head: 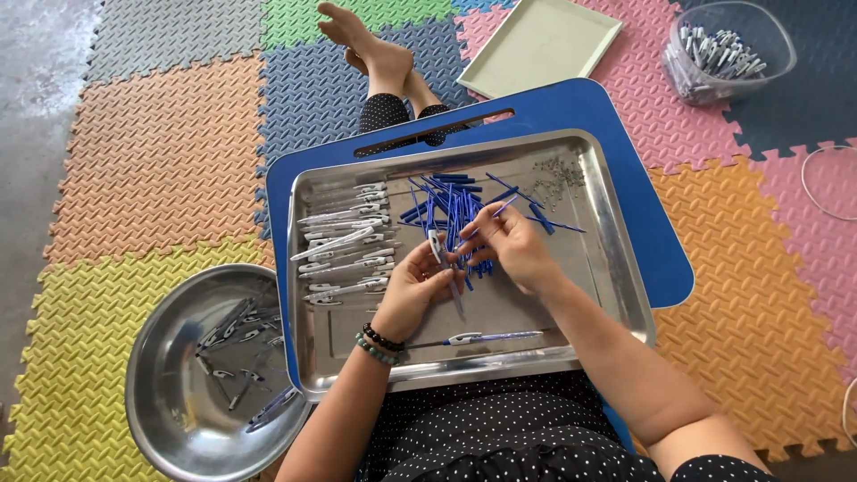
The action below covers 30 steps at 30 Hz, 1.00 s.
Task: Assembling pens by manually inserting ink refills into pen casings on a small tray.
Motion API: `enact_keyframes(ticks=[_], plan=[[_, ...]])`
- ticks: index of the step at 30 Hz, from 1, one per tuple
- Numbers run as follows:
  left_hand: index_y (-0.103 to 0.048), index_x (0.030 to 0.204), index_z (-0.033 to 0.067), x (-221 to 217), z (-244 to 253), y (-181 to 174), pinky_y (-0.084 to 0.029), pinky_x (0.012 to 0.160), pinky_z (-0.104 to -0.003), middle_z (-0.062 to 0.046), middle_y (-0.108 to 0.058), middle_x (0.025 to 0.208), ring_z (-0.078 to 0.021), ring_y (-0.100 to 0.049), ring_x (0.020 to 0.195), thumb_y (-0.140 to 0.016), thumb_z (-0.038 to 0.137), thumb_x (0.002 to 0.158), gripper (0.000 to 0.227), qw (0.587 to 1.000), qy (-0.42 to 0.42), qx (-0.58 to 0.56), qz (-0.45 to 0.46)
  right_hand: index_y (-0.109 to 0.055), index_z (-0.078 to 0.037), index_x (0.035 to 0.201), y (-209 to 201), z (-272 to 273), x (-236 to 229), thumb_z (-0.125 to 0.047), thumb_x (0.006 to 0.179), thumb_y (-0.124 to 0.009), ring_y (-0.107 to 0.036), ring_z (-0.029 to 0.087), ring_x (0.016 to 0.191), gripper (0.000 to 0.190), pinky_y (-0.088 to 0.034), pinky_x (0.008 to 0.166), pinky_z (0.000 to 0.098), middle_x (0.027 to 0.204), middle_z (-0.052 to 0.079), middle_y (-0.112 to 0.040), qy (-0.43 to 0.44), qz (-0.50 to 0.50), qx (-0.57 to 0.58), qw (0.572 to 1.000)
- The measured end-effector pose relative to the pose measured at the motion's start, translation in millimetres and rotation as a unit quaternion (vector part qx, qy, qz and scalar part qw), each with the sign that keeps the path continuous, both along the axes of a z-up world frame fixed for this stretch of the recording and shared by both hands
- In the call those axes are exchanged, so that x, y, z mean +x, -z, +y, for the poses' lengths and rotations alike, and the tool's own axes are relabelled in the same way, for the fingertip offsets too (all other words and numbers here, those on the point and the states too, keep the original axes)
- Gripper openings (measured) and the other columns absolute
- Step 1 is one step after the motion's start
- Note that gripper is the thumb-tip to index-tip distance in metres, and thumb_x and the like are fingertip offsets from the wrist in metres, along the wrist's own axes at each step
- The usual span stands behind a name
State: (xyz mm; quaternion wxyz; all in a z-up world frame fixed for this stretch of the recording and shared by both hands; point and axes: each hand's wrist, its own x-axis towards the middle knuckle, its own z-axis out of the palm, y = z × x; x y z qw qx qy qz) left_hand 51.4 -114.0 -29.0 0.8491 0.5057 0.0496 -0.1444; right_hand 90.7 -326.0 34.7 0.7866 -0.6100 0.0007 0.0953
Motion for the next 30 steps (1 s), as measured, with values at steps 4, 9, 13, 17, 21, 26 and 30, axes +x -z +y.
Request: enact_keyframes(ticks=[4, 9, 13, 17, 21, 26, 30], plan=[[-0.058, 0.161, 0.0028, -3, -3, 18, -0.073, 0.090, -0.055, -0.017, -0.077, 0.129, -0.0335, -0.084, 0.106, -0.070, -0.010, 0.103, 0.061, 1.000, 0.006, -0.001, 0.015, -0.063, 0.000, 0.125, 30, 4, -7, 0.002, 0.107, -0.072, -0.084, 0.022, 0.095, 0.020, -0.074, 0.076, 0.0332, 0.112, 0.015, -0.080, -0.016, -0.043, 0.051, 0.998], [-0.057, 0.164, 0.0035, -7, -4, 15, -0.073, 0.087, -0.058, -0.019, -0.078, 0.128, -0.0357, -0.084, 0.102, -0.073, -0.009, 0.102, 0.065, 1.000, 0.001, -0.003, 0.015, -0.076, -0.006, 0.115, 41, 5, -16, -0.004, 0.106, -0.079, -0.080, 0.023, 0.083, 0.010, -0.069, 0.068, 0.0316, 0.096, 0.017, -0.083, -0.035, -0.110, -0.086, 0.990], [-0.059, 0.163, 0.0045, -10, -6, 22, -0.074, 0.085, -0.056, -0.018, -0.079, 0.127, -0.0335, -0.085, 0.100, -0.075, -0.009, 0.101, 0.065, 1.000, 0.003, 0.011, 0.009, -0.075, -0.006, 0.113, 42, 7, -23, -0.004, 0.102, -0.083, -0.081, 0.020, 0.086, 0.013, -0.069, 0.074, 0.0325, 0.097, 0.013, -0.083, -0.028, -0.139, -0.085, 0.986], [-0.059, 0.163, 0.0039, -12, -8, 24, -0.075, 0.084, -0.053, -0.017, -0.078, 0.126, -0.0311, -0.084, 0.098, -0.077, -0.008, 0.100, 0.066, 1.000, -0.007, 0.017, 0.007, -0.077, -0.007, 0.113, 38, 9, -28, -0.007, 0.102, -0.084, -0.080, 0.020, 0.075, 0.014, -0.067, 0.069, 0.0316, 0.089, 0.013, -0.083, -0.017, -0.157, -0.135, 0.978], [-0.061, 0.162, 0.0038, -12, -10, 18, -0.076, 0.081, -0.050, -0.017, -0.079, 0.124, -0.0279, -0.084, 0.096, -0.081, -0.007, 0.098, 0.068, 0.999, -0.024, 0.036, -0.010, -0.078, -0.007, 0.110, 33, 8, -33, -0.005, 0.099, -0.085, -0.081, 0.022, 0.071, 0.013, -0.066, 0.069, 0.0338, 0.087, 0.014, -0.084, -0.012, -0.172, -0.163, 0.971], [-0.060, 0.163, 0.0045, -13, -11, 19, -0.076, 0.079, -0.052, -0.018, -0.079, 0.125, -0.0268, -0.084, 0.095, -0.083, -0.007, 0.097, 0.070, 0.998, -0.033, 0.053, -0.013, -0.080, -0.010, 0.109, 42, 10, -32, -0.003, 0.095, -0.088, -0.085, 0.027, 0.085, 0.017, -0.068, 0.076, 0.0357, 0.098, 0.011, -0.086, -0.001, -0.236, -0.221, 0.946], [-0.058, 0.164, 0.0060, -16, -13, 28, -0.076, 0.079, -0.047, -0.015, -0.080, 0.126, -0.0211, -0.083, 0.096, -0.081, -0.003, 0.100, 0.068, 0.996, -0.036, 0.077, -0.013, -0.078, -0.006, 0.115, 24, 17, -33, -0.006, 0.096, -0.090, -0.080, 0.031, 0.087, 0.022, -0.069, 0.074, 0.0390, 0.097, 0.013, -0.079, 0.038, -0.504, -0.389, 0.770]])
